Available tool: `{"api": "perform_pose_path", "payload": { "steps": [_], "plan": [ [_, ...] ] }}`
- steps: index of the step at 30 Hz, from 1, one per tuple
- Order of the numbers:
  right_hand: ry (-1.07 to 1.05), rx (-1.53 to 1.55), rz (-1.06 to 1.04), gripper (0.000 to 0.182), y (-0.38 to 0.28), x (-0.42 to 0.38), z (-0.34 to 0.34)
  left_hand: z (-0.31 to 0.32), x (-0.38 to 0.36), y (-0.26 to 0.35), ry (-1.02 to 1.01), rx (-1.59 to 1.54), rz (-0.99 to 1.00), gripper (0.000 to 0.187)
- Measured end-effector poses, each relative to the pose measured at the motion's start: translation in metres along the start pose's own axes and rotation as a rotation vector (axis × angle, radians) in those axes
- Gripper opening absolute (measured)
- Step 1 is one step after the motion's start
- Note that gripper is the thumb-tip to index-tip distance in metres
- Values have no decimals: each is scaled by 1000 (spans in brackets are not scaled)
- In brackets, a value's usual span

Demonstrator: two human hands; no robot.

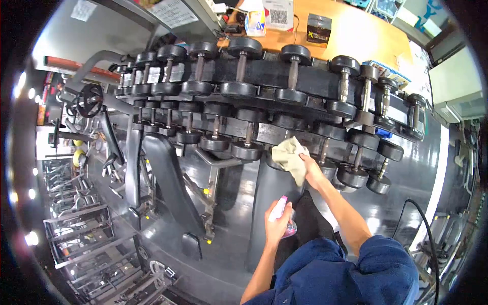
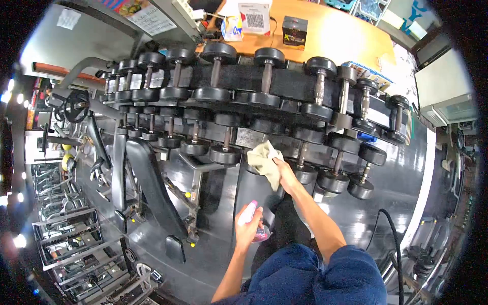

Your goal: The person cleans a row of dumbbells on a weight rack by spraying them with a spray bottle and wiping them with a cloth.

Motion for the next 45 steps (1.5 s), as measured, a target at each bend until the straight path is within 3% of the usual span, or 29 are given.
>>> {"api": "perform_pose_path", "payload": {
  "steps": [3,10,18,22,26,33,39,45],
  "plan": [
    [-89,223,30,50,-2,-69,36,-5,-44,-19,-6,-12,53,21],
    [-259,361,30,51,53,-208,78,-17,-158,-84,-4,-44,109,22],
    [-273,353,146,59,150,-360,139,-69,-274,-157,63,-67,185,23],
    [-253,370,150,59,170,-407,159,-90,-308,-156,121,-53,178,23],
    [-256,345,152,57,164,-419,184,-103,-304,-158,145,-66,159,24],
    [-345,303,225,58,135,-358,191,-93,-262,-86,149,-109,280,24],
    [-322,177,165,57,96,-314,198,-73,-225,-35,106,-123,313,21],
    [-130,91,196,53,90,-347,201,-53,-209,-7,-32,-41,320,16]
  ]
}}
Point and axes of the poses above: each hand's wrist, its own x-axis towards the middle knuckle, its own z-axis out of the palm, y = z × x, the point moved 9 cm from there along x, towards the middle knuckle, and after that the axes turned 15 degrees about -y, right-handed, at the moved point
